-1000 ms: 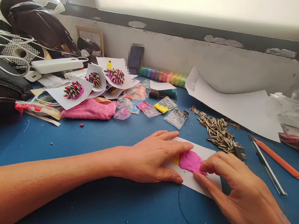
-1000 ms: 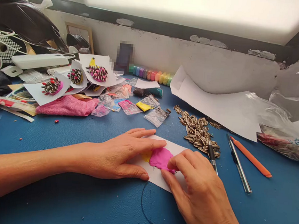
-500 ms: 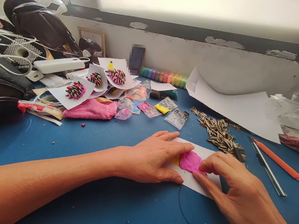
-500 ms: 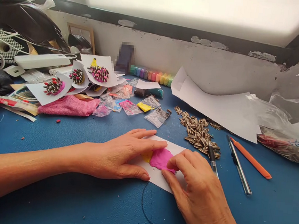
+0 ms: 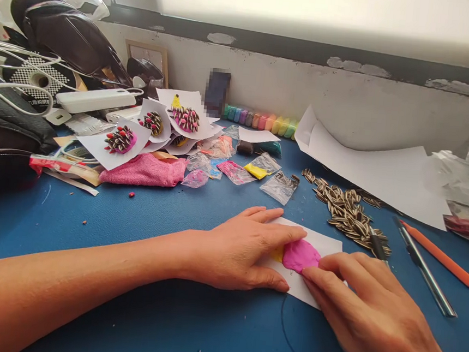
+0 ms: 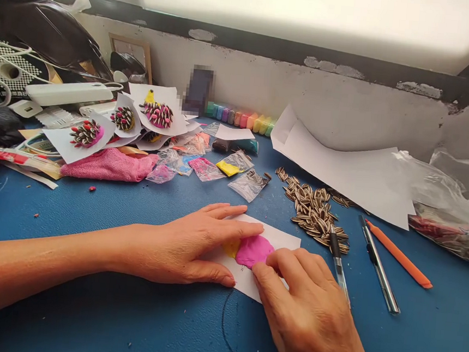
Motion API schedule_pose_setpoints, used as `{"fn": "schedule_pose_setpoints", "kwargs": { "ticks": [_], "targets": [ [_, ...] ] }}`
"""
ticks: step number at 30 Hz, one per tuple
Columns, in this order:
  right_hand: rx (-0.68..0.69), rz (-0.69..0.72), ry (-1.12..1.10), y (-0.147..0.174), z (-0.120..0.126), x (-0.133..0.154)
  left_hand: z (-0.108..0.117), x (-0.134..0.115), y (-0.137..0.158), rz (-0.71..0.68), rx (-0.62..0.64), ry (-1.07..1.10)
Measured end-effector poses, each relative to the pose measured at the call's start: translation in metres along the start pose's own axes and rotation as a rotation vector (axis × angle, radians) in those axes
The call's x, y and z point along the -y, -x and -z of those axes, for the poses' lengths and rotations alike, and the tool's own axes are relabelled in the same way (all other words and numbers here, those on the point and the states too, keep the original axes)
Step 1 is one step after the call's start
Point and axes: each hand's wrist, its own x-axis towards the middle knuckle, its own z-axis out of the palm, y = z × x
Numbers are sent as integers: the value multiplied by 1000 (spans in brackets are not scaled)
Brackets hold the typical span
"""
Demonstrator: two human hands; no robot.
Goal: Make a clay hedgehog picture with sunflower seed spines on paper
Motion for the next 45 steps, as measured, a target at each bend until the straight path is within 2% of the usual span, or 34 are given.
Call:
{"fn": "schedule_pose_setpoints", "kwargs": {
  "ticks": [3, 10, 15, 21, 25, 27, 30, 37, 41, 45],
  "targets": [
    [19, 36, -1, -1, 5, -1, 0, 1, 0, 5, 3, -4],
    [36, 4, 44, 3, 13, -7, 1, -1, -1, 17, 20, -18],
    [59, 48, 117, 16, 6, -8, 1, -1, 0, 3, 28, -30],
    [111, -27, 171, 38, -4, 0, 1, -1, 0, -3, 43, -51],
    [97, 71, 274, 41, -4, 0, 2, -1, -1, 7, 56, -59],
    [116, 76, 308, 38, -2, 0, 2, -1, -1, 10, 59, -57],
    [140, 31, 247, 36, 2, 2, 1, -1, -1, 4, 54, -56],
    [27, -66, 56, 38, 0, 1, 1, -1, -1, 7, 41, -56],
    [-19, -185, -57, 29, 1, 0, 2, -2, -1, 13, 50, -51],
    [26, -293, -149, 22, 2, 7, 1, -2, 0, 8, 55, -44]
  ]
}}
